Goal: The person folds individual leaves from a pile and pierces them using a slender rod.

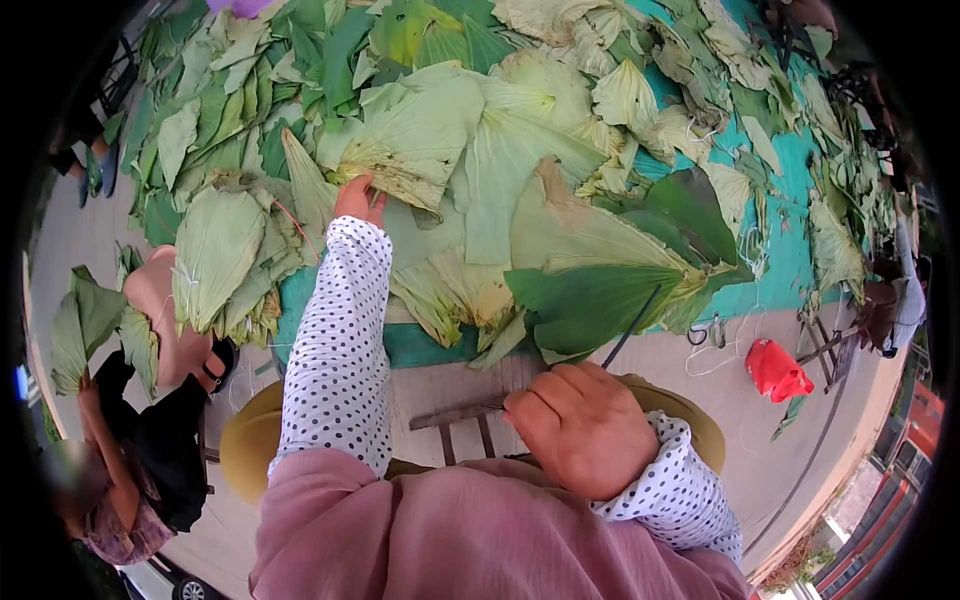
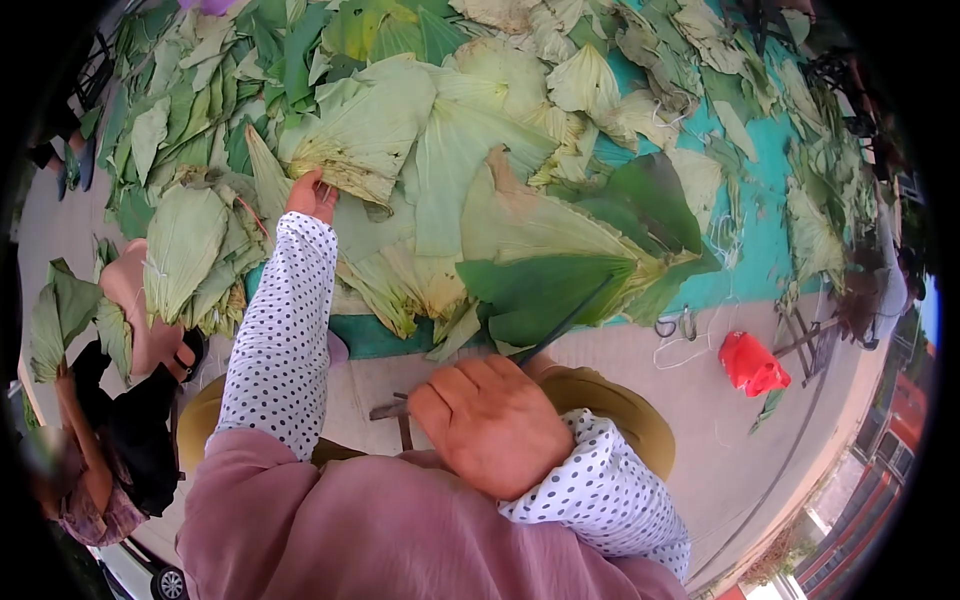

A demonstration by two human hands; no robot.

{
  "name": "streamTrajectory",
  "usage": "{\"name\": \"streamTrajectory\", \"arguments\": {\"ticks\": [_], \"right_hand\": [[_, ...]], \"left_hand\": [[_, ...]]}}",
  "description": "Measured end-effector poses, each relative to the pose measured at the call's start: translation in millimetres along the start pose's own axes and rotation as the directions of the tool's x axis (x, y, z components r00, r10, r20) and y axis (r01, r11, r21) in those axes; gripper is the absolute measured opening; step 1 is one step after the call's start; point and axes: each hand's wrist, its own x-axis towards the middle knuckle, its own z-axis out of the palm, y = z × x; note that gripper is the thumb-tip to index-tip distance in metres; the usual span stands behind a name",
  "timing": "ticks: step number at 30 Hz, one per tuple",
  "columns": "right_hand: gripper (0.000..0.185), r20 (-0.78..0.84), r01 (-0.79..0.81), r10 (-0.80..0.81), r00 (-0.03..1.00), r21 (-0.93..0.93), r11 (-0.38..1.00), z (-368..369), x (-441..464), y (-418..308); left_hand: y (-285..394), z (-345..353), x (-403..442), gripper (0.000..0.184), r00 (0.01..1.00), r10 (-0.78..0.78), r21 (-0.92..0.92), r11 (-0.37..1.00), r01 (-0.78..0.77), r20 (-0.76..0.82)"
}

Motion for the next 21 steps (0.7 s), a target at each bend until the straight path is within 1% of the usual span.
{"name": "streamTrajectory", "arguments": {"ticks": [1,2,3,5,6,8,10,12,14,16,18,19,21], "right_hand": [[0.016,-0.018,-0.005,0.005,1.0,0.011,1.0,0,-1,0],[0.016,-0.039,0.006,-0.006,0.999,-0.006,1.0,0,-2,0],[0.015,-0.083,-0.026,0.027,0.996,0.008,1.0,-1,-2,0],[0.013,-0.175,-0.084,0.091,0.98,0.045,0.995,-7,-3,-2],[0.013,-0.192,-0.078,0.083,0.978,0.035,0.996,-10,-3,-2],[0.012,-0.311,-0.114,0.143,0.94,0.112,0.987,-14,-5,-4],[0.012,-0.349,-0.118,0.158,0.924,0.135,0.984,-13,-9,-3],[0.011,-0.438,-0.084,0.189,0.879,0.247,0.965,-9,-10,-1],[0.011,-0.467,-0.085,0.198,0.862,0.252,0.964,-8,-11,2],[0.01,-0.491,-0.085,0.206,0.846,0.256,0.963,-10,-15,2],[0.009,-0.498,-0.1,0.235,0.835,0.284,0.954,-11,-19,-1],[0.009,-0.492,-0.086,0.236,0.838,0.309,0.947,-12,-23,-3],[0.01,-0.489,-0.078,0.227,0.842,0.306,0.949,-8,-27,-7]], "left_hand": [[4,4,-14,0.015,0.978,0.131,-0.086,0.989,-0.119,0.161],[8,9,-29,0.021,0.911,0.271,-0.19,0.957,-0.22,0.31],[16,16,-54,0.021,0.9,0.286,-0.196,0.953,-0.232,0.329],[36,31,-120,0.041,0.777,0.305,-0.251,0.948,-0.195,0.55],[40,33,-143,0.041,0.764,0.315,-0.254,0.946,-0.203,0.563],[42,33,-187,0.05,0.708,0.25,-0.23,0.965,-0.126,0.66],[34,34,-228,0.05,0.696,0.255,-0.201,0.966,-0.159,0.672],[24,33,-264,0.05,0.685,0.253,-0.169,0.967,-0.189,0.684],[17,29,-299,0.05,0.672,0.176,-0.096,0.983,-0.155,0.719],[11,25,-332,0.05,0.659,0.166,-0.075,0.984,-0.163,0.734],[5,19,-357,0.05,0.615,0.156,-0.042,0.98,-0.196,0.773],[1,17,-379,0.051,0.607,0.17,-0.028,0.971,-0.236,0.777],[-4,9,-393,0.051,0.591,0.179,-0.009,0.96,-0.279,0.787]]}}
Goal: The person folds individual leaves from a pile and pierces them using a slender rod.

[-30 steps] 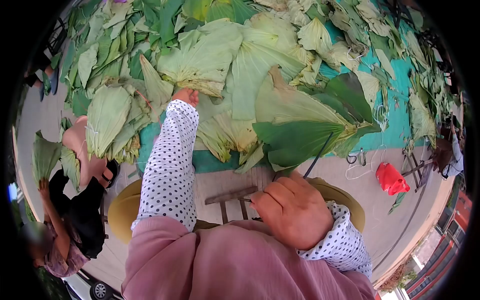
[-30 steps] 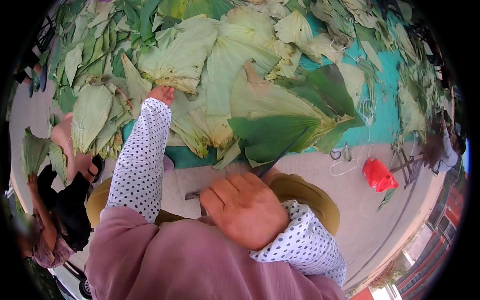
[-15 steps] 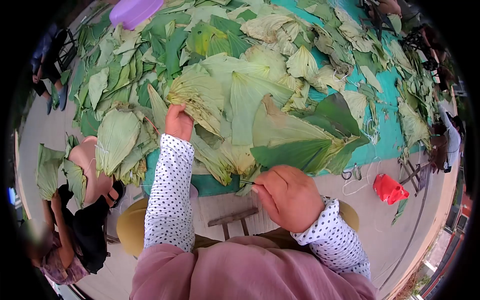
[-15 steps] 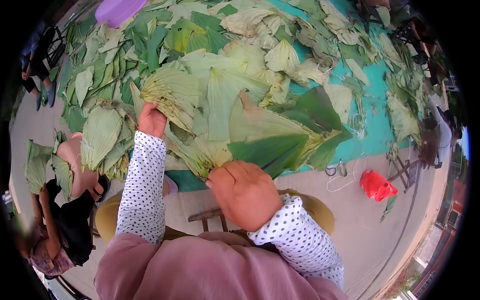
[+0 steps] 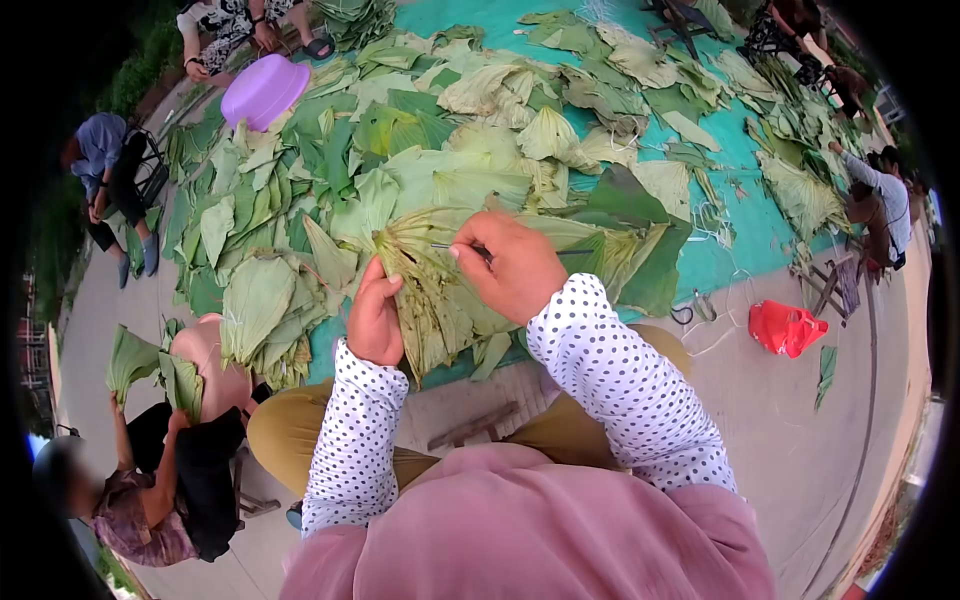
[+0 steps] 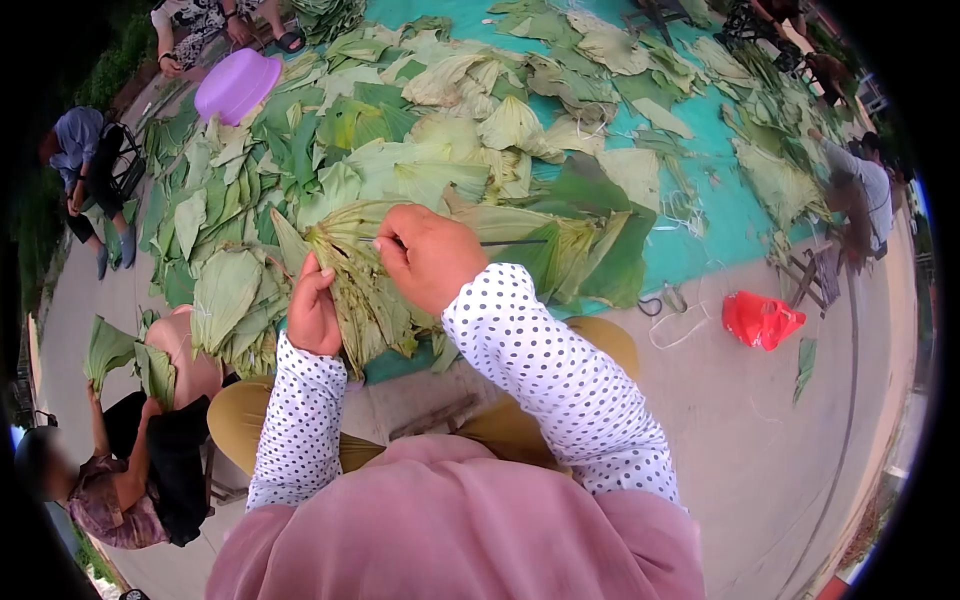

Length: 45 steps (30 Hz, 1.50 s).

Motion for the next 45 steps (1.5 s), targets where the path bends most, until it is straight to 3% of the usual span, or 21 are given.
{"name": "streamTrajectory", "arguments": {"ticks": [7,9,10,11,12,13,15,16,17,23,25,26,28,29,31,35,38,41,43,45], "right_hand": [[0.012,-0.054,0.084,-0.085,0.995,-0.027,0.996,-11,-11,-1],[0.011,0.002,0.12,-0.12,0.993,0.024,0.993,1,-20,-11],[0.011,-0.026,0.118,-0.119,0.992,-0.048,0.992,-5,-22,-1],[0.01,-0.11,0.133,-0.144,0.983,-0.105,0.986,-8,-14,6],[0.012,-0.16,0.101,-0.123,0.979,-0.139,0.985,-15,0,8],[0.012,-0.106,0.144,-0.16,0.981,-0.14,0.98,9,-11,15],[0.013,-0.126,0.091,-0.116,0.985,-0.187,0.978,5,5,24],[0.013,-0.101,0.124,-0.138,0.985,-0.131,0.983,-19,-18,5],[0.013,-0.094,0.074,-0.087,0.992,-0.128,0.989,-17,-19,3],[0.013,-0.115,0.106,-0.123,0.986,-0.137,0.985,-4,-15,10],[0.013,-0.085,0.097,-0.104,0.991,-0.091,0.991,-2,-12,11],[0.013,-0.054,0.095,-0.099,0.994,-0.081,0.992,-4,-13,10],[0.013,-0.057,0.095,-0.1,0.993,-0.089,0.992,-1,-14,9],[0.013,-0.058,0.096,-0.102,0.993,-0.094,0.991,1,-14,10],[0.013,-0.042,0.097,-0.101,0.994,-0.077,0.992,3,-13,12],[0.012,-0.038,0.077,-0.08,0.996,-0.075,0.994,4,-13,9],[0.013,-0.015,0.024,-0.024,1.0,-0.041,0.999,2,-10,9],[0.014,-0.005,0.05,-0.05,0.999,-0.012,0.999,2,-10,10],[0.014,-0.005,0.051,-0.051,0.999,-0.005,0.999,0,-12,8],[0.014,-0.006,0.053,-0.053,0.999,0.008,0.999,3,-13,6]], "left_hand": [[2,28,-2,0.052,0.998,0.018,0.101,0.995,-0.025,0.068],[5,27,-13,0.051,0.999,0.042,0.253,0.966,-0.045,0.019],[-1,34,-25,0.05,0.999,0.021,0.12,0.992,-0.026,0.042],[1,50,-6,0.05,0.992,0.02,0.115,0.993,-0.034,0.123],[3,19,19,0.05,0.991,0.02,0.301,0.952,-0.06,0.133],[-6,32,-3,0.049,0.985,0.047,0.152,0.986,-0.072,0.164],[-5,20,21,0.05,0.988,0.034,0.287,0.955,-0.077,0.149],[-5,54,-9,0.051,0.985,0.073,0.255,0.961,-0.112,0.157],[-3,53,-12,0.052,0.978,0.045,0.302,0.947,-0.107,0.205],[0,53,-13,0.044,0.976,0.09,0.371,0.915,-0.159,0.199],[12,78,-26,0.029,0.991,0.137,0.72,0.689,-0.09,-0.008],[13,80,-29,0.029,0.991,0.136,0.719,0.689,-0.091,-0.005],[13,83,-32,0.038,0.982,0.17,0.824,0.565,-0.033,-0.077],[12,81,-32,0.038,0.983,0.169,0.824,0.566,-0.033,-0.076],[8,68,-30,0.035,0.986,0.152,0.717,0.695,-0.053,-0.074],[5,53,-26,0.032,0.996,0.082,0.729,0.684,-0.034,-0.03],[3,64,-33,0.026,0.988,0.146,0.696,0.715,-0.066,-0.056],[4,56,-30,0.025,0.994,0.047,0.297,0.955,-0.014,-0.103],[4,51,-25,0.025,0.995,-0.027,-0.008,1.0,0.027,-0.1],[-4,28,-17,0.027,0.996,0.013,0.055,0.998,-0.008,-0.083]]}}
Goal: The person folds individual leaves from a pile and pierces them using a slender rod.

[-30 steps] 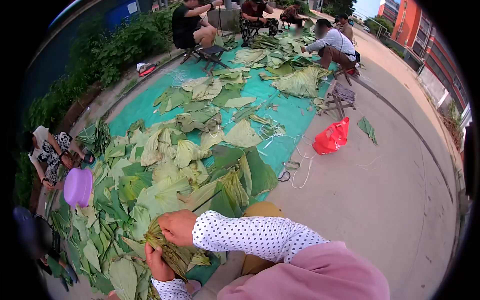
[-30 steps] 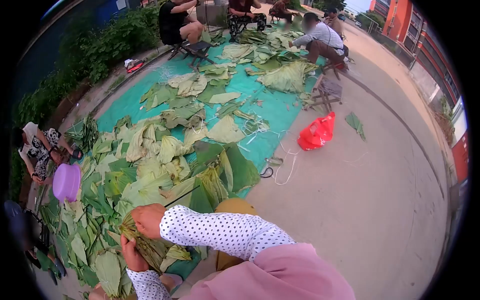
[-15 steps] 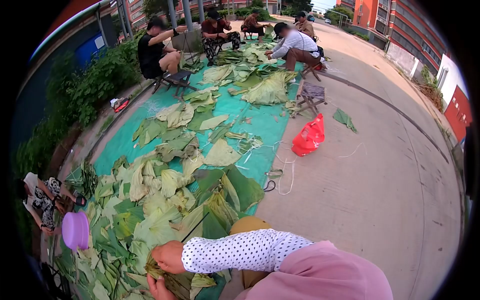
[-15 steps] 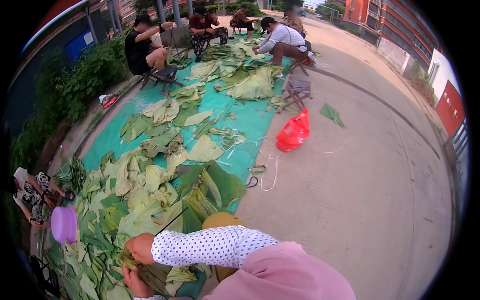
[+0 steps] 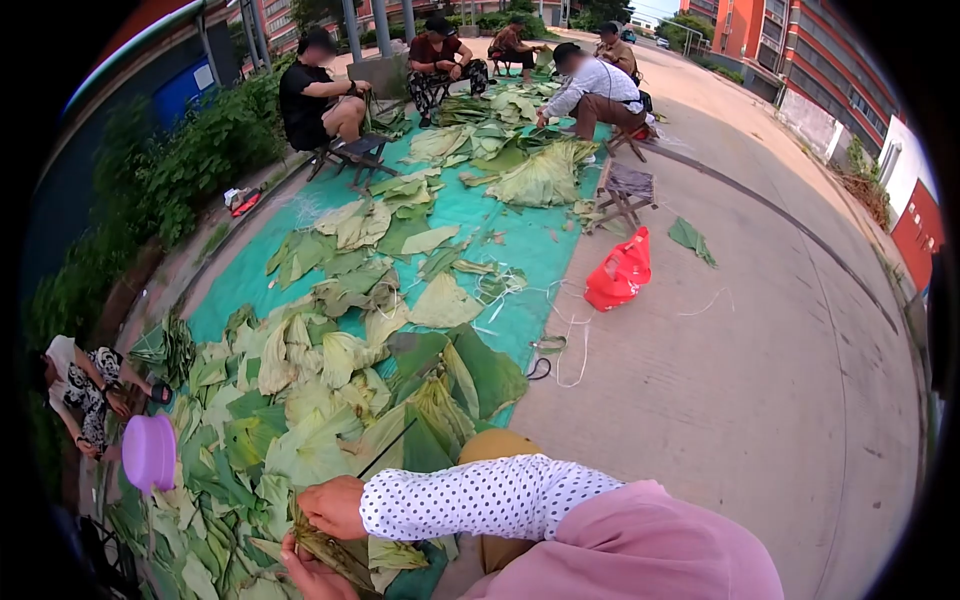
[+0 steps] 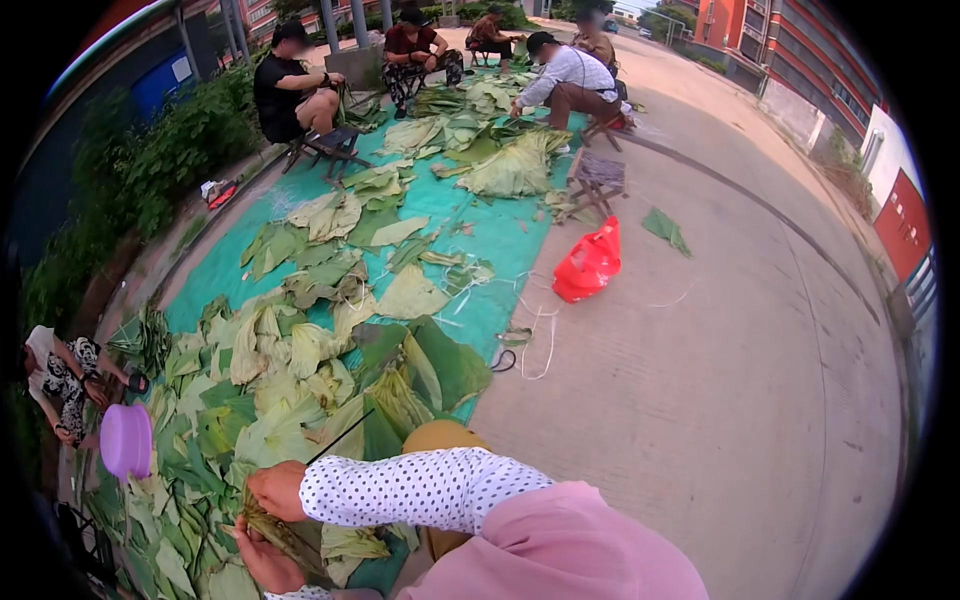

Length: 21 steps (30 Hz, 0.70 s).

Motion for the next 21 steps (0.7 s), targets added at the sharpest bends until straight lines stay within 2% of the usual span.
{"name": "streamTrajectory", "arguments": {"ticks": [2,4,10,15,17,21], "right_hand": [[0.013,0.035,0.014,-0.015,0.999,0.006,1.0,3,-1,2],[0.014,0.048,0.043,-0.042,0.998,-0.015,0.999,9,-3,4],[0.016,0.078,0.036,-0.031,0.997,-0.063,0.997,16,-5,7],[0.015,0.078,0.012,-0.01,0.997,-0.026,1.0,15,-4,8],[0.018,0.137,-0.018,0.018,0.99,-0.007,1.0,10,-4,4],[0.015,0.147,-0.045,0.043,0.988,0.011,0.999,11,-4,5]], "left_hand": [[-8,-16,11,0.034,0.999,0.039,0.055,0.998,-0.04,0.022],[-8,-21,13,0.028,0.982,-0.079,0.093,0.994,0.064,0.173],[-8,-7,6,0.039,0.983,-0.129,0.12,0.986,0.114,0.131],[-10,-7,7,0.046,0.955,-0.217,0.146,0.971,0.189,0.202],[-11,-13,10,0.045,0.96,-0.189,0.159,0.975,0.158,0.206],[-15,-16,11,0.043,0.971,-0.098,0.145,0.987,0.067,0.218]]}}
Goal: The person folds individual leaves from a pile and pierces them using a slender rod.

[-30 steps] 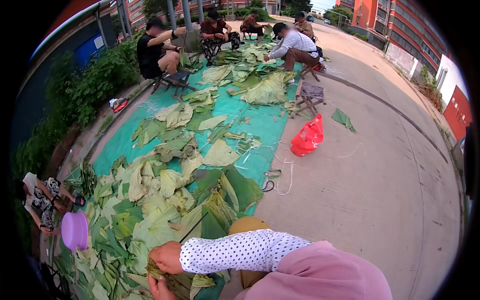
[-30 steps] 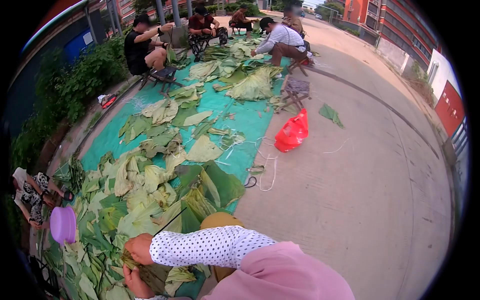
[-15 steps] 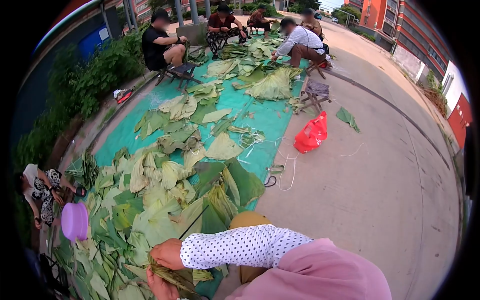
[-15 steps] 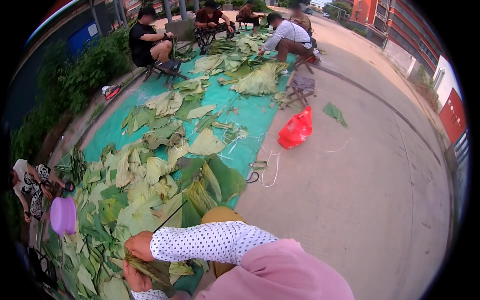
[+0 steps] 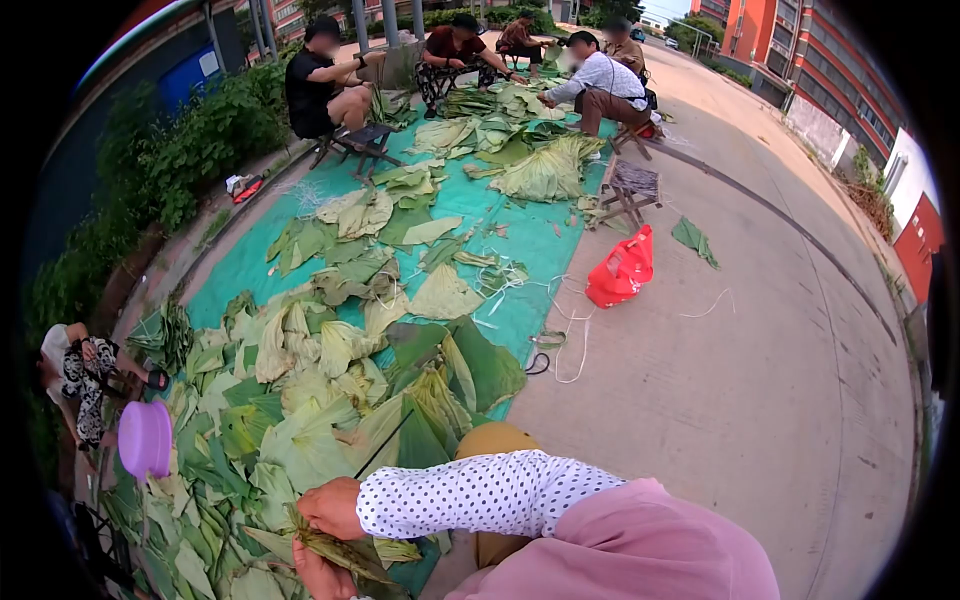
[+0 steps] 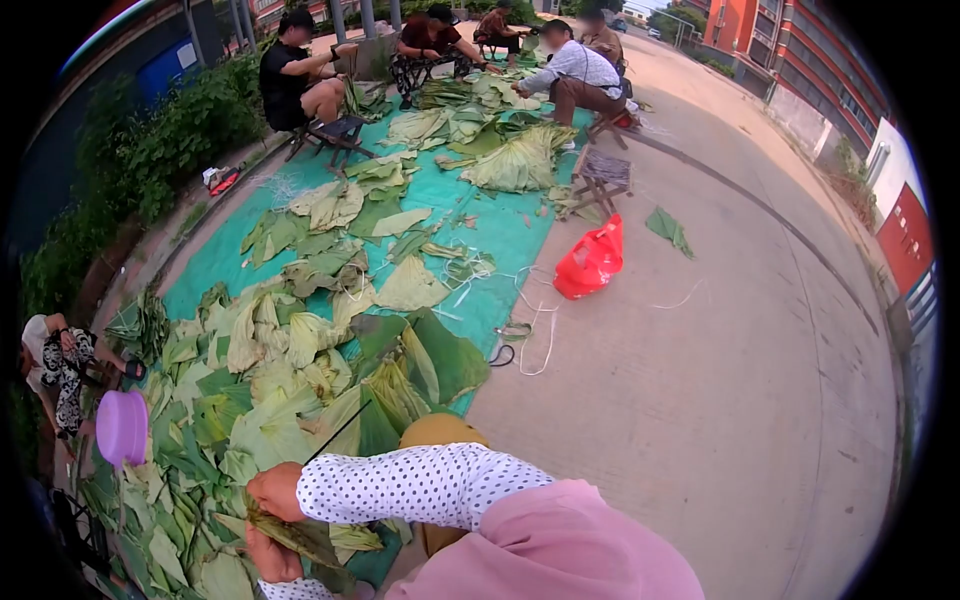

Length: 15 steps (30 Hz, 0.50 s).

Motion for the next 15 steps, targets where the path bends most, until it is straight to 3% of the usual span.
{"name": "streamTrajectory", "arguments": {"ticks": [2,3,5,8,11,15], "right_hand": [[0.022,-0.041,0.155,-0.159,0.986,-0.079,0.985,-1,-1,1],[0.022,-0.038,0.154,-0.158,0.987,-0.077,0.985,-1,-2,1],[0.036,-0.132,0.226,-0.219,0.967,0.04,0.973,-5,-7,-5],[0.044,-0.051,0.256,-0.254,0.966,0.026,0.966,-16,-11,-11],[0.043,0.037,0.225,-0.227,0.973,0.06,0.973,-16,-11,-14],[0.018,-0.045,0.223,-0.221,0.974,0.037,0.974,-19,-20,-14]], "left_hand": [[8,10,-3,0.039,0.999,0.003,0.022,1.0,-0.002,-0.033],[10,14,-4,0.036,0.998,0.009,0.044,0.999,-0.006,-0.067],[9,11,-5,0.032,0.996,0.07,0.075,0.995,-0.066,-0.051],[3,8,-2,0.024,0.987,0.158,0.142,0.978,-0.152,-0.036],[4,7,6,0.019,0.982,0.163,0.148,0.978,-0.148,-0.091],[9,27,-3,0.011,0.968,0.142,0.203,0.974,-0.099,-0.208]]}}
